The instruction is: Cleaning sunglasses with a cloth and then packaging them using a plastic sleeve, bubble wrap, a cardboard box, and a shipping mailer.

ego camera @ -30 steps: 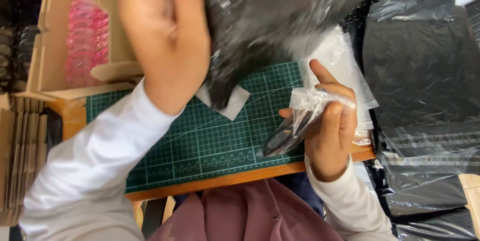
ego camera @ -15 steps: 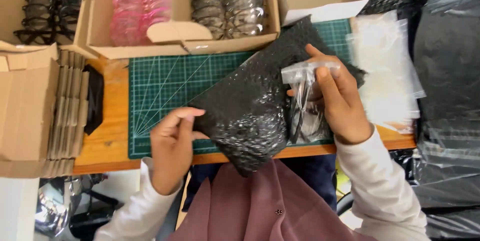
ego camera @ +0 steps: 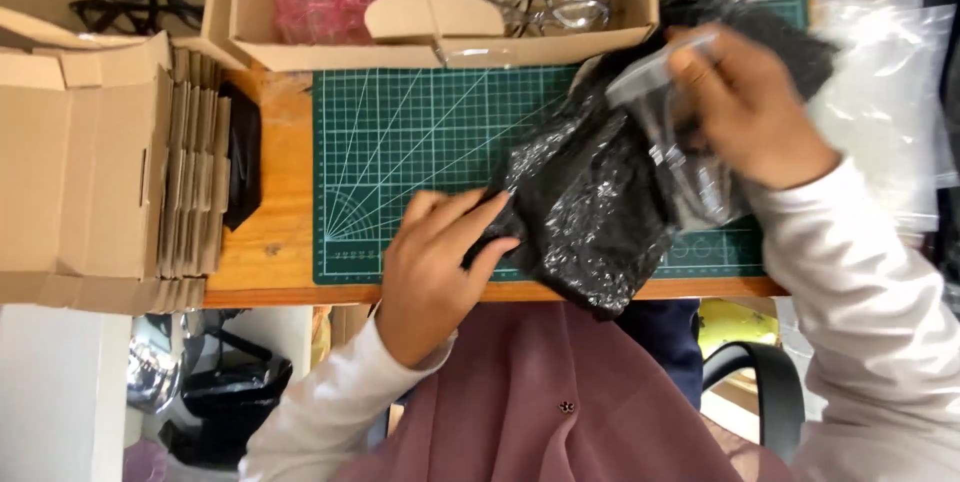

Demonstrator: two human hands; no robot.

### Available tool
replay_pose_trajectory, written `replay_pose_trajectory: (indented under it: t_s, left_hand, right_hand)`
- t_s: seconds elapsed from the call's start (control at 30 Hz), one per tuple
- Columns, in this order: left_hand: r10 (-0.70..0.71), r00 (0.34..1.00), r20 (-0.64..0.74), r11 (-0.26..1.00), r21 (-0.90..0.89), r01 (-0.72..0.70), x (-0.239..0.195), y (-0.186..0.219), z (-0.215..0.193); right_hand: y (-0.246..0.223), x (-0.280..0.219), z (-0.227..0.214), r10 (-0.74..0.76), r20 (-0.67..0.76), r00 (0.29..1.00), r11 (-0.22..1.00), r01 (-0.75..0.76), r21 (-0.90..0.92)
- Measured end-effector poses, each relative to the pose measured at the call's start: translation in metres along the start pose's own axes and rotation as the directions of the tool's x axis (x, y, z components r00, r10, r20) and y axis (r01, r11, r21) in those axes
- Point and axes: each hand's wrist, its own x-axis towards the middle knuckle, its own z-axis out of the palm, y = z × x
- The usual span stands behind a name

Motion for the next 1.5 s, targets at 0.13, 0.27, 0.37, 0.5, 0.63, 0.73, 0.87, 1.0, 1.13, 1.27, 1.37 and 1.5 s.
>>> replay_pose_trajectory:
  t_s: [0.13,0.27,0.37,0.5,0.63,0.73,0.87,1.0,1.13,1.27,1.37,1.5]
  left_hand:
    - [-0.007,0.999,0.047,0.999,-0.035,0.009,0.010,-0.007,0.006]
    - [-0.007,0.992,0.127,0.985,-0.173,0.029,0.016,-0.017,0.003]
    - [-0.098,0.972,0.214,0.939,-0.302,0.162,0.016,-0.017,-0.004]
    - [-0.069,0.981,0.182,0.924,-0.359,0.132,0.014,-0.023,-0.015]
    - [-0.054,0.981,0.186,0.895,-0.427,0.130,0.014,-0.026,-0.018]
    - [-0.042,0.982,0.183,0.899,-0.421,0.117,0.013,-0.026,-0.016]
    - [-0.012,0.975,0.223,0.913,-0.394,0.102,0.014,-0.024,-0.015]
    - [0.054,0.978,0.200,0.944,-0.330,0.015,0.014,-0.028,-0.013]
    - [0.097,0.983,0.153,0.956,-0.289,-0.049,0.011,-0.030,-0.009]
    - [0.117,0.978,0.175,0.956,-0.287,-0.063,0.014,-0.030,-0.012]
    - [0.181,0.955,0.235,0.959,-0.257,-0.118,0.021,-0.027,-0.020]
    - [0.218,0.931,0.294,0.965,-0.208,-0.160,0.027,-0.027,-0.033]
  right_hand:
    - [-0.037,-0.009,0.001,-0.240,0.063,0.969,0.971,0.241,-0.010]
    - [-0.050,-0.016,0.040,-0.584,0.216,0.783,0.812,0.566,0.145]
    - [-0.067,-0.017,0.071,-0.478,0.271,0.835,0.878,0.465,0.117]
    - [-0.068,-0.025,0.081,-0.348,0.246,0.905,0.935,0.354,0.022]
    - [-0.063,-0.033,0.096,-0.302,0.132,0.944,0.926,0.323,-0.197]
    - [-0.063,-0.033,0.102,-0.291,0.047,0.956,0.917,0.292,-0.273]
    - [-0.053,-0.038,0.112,-0.327,-0.083,0.941,0.896,0.281,-0.343]
    - [-0.059,-0.041,0.104,-0.362,-0.114,0.925,0.893,0.309,-0.328]
    - [-0.075,-0.058,0.082,-0.475,-0.073,0.877,0.829,0.418,-0.370]
    - [-0.070,-0.099,0.074,-0.343,0.038,0.938,0.899,0.340,-0.277]
    - [-0.056,-0.118,0.080,-0.410,0.098,0.907,0.845,0.418,-0.333]
    - [-0.048,-0.118,0.080,-0.434,0.122,0.893,0.828,0.448,-0.336]
